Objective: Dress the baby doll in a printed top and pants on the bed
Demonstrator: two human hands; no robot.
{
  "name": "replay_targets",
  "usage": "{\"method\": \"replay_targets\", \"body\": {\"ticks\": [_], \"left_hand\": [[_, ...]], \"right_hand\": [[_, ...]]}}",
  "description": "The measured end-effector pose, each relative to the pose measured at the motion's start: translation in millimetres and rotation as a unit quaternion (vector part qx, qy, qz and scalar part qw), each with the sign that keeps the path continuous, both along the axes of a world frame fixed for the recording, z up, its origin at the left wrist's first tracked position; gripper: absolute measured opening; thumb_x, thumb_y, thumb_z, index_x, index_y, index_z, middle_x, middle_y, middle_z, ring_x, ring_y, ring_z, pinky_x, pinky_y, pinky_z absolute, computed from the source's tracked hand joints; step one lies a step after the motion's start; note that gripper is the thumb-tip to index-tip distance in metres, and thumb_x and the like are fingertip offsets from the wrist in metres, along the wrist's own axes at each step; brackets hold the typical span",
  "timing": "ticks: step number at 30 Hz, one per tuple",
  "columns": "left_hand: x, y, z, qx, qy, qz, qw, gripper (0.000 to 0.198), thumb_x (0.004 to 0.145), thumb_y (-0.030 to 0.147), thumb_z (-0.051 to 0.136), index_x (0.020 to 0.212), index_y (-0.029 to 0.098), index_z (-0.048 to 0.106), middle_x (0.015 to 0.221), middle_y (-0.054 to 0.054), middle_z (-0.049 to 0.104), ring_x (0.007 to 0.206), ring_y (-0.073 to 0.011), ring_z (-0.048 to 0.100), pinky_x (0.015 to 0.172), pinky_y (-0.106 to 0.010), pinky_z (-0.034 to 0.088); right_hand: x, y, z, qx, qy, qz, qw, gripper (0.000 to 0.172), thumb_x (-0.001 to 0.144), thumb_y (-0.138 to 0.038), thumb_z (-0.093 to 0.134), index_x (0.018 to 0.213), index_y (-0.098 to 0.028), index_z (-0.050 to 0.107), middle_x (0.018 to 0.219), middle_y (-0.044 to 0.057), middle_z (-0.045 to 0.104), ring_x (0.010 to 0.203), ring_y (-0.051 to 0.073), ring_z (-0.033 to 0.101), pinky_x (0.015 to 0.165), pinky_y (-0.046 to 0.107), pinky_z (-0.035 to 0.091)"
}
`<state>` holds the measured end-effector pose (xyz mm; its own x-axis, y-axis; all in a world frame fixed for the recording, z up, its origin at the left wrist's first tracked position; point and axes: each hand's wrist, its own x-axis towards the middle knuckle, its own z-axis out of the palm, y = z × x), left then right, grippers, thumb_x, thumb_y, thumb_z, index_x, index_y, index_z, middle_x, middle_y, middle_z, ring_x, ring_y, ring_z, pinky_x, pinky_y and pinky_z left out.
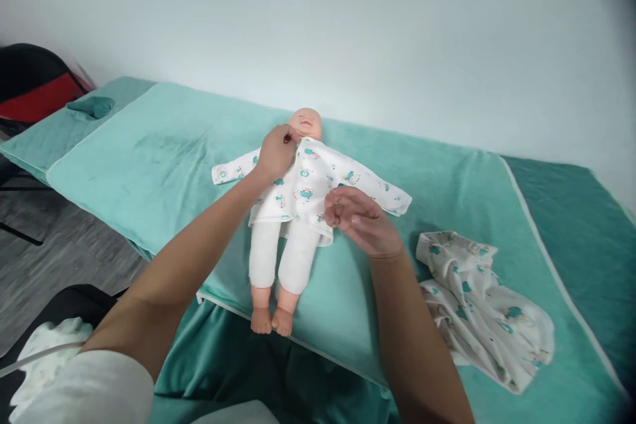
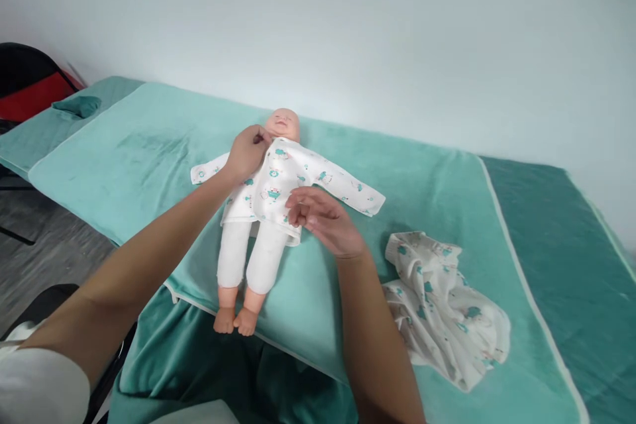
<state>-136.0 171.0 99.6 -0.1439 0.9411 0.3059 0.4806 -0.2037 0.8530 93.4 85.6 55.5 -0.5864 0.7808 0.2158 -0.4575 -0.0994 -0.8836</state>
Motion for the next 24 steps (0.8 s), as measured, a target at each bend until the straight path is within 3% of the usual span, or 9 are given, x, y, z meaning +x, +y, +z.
{"method": "replay_targets", "body": {"ticks": [2,5,8,12,16,21,24], "left_hand": [[-3.6,-14.7,-3.0,0.024,-0.007,-0.026,0.999,0.015,0.095,0.018,0.052,0.098,0.02,0.066,0.113,-0.008,0.073,0.108,-0.0202,0.066,0.104,-0.037,0.05],[-5.5,-42.2,-7.1,0.055,0.051,-0.102,0.992,0.026,0.098,0.03,0.058,0.12,0.021,0.068,0.138,-0.01,0.068,0.134,-0.0233,0.059,0.118,-0.04,0.043],[-2.0,-72.9,-12.6,0.065,0.139,-0.094,0.984,0.027,0.097,0.028,0.061,0.122,0.022,0.07,0.148,-0.011,0.062,0.142,-0.0269,0.053,0.124,-0.045,0.037],[7.5,-110.3,-18.0,0.082,0.154,-0.046,0.984,0.027,0.1,0.028,0.057,0.122,0.023,0.072,0.126,-0.011,0.07,0.123,-0.0261,0.062,0.111,-0.044,0.048],[15.6,-133.6,-21.8,0.083,0.132,-0.048,0.987,0.024,0.102,0.027,0.053,0.109,0.026,0.076,0.093,-0.005,0.074,0.097,-0.0239,0.065,0.103,-0.046,0.051],[17.5,-147.5,-31.1,0.095,0.135,-0.069,0.984,0.024,0.103,0.029,0.055,0.11,0.029,0.078,0.085,-0.002,0.074,0.09,-0.0218,0.066,0.117,-0.051,0.044],[11.8,-152.6,-32.7,0.088,0.134,-0.077,0.984,0.024,0.103,0.028,0.055,0.109,0.026,0.078,0.082,-0.002,0.074,0.087,-0.0207,0.066,0.115,-0.049,0.046]], "right_hand": [[-0.5,2.0,-0.6,-0.015,0.004,-0.05,0.999,0.042,0.077,-0.047,0.088,0.114,-0.031,0.077,0.101,0.003,0.069,0.077,0.017,0.061,0.071,0.034,0.052],[-2.7,6.6,-4.8,-0.034,0.001,-0.11,0.993,0.036,0.078,-0.046,0.087,0.109,-0.03,0.076,0.097,0.002,0.068,0.08,0.017,0.061,0.075,0.034,0.054],[-8.1,12.3,-12.7,-0.043,-0.062,-0.17,0.982,0.028,0.081,-0.048,0.084,0.098,-0.027,0.075,0.09,0.001,0.068,0.075,0.015,0.06,0.071,0.031,0.052],[-15.2,16.7,-22.7,0.006,-0.268,-0.255,0.929,0.048,0.083,-0.067,0.076,0.068,-0.023,0.063,0.063,-0.002,0.06,0.06,0.014,0.053,0.059,0.029,0.046],[-14.0,15.9,-27.7,0.039,-0.394,-0.284,0.873,0.059,0.086,-0.077,0.063,0.062,-0.024,0.06,0.055,-0.001,0.058,0.053,0.016,0.051,0.051,0.031,0.04],[-6.1,11.9,-32.2,-0.035,-0.315,-0.242,0.917,0.042,0.075,-0.063,0.081,0.086,-0.026,0.066,0.061,-0.006,0.059,0.053,0.013,0.05,0.05,0.026,0.038],[-3.4,8.0,-33.5,-0.063,-0.269,-0.232,0.933,0.043,0.071,-0.051,0.088,0.098,-0.026,0.064,0.065,-0.009,0.06,0.056,0.012,0.052,0.053,0.024,0.04]]}}
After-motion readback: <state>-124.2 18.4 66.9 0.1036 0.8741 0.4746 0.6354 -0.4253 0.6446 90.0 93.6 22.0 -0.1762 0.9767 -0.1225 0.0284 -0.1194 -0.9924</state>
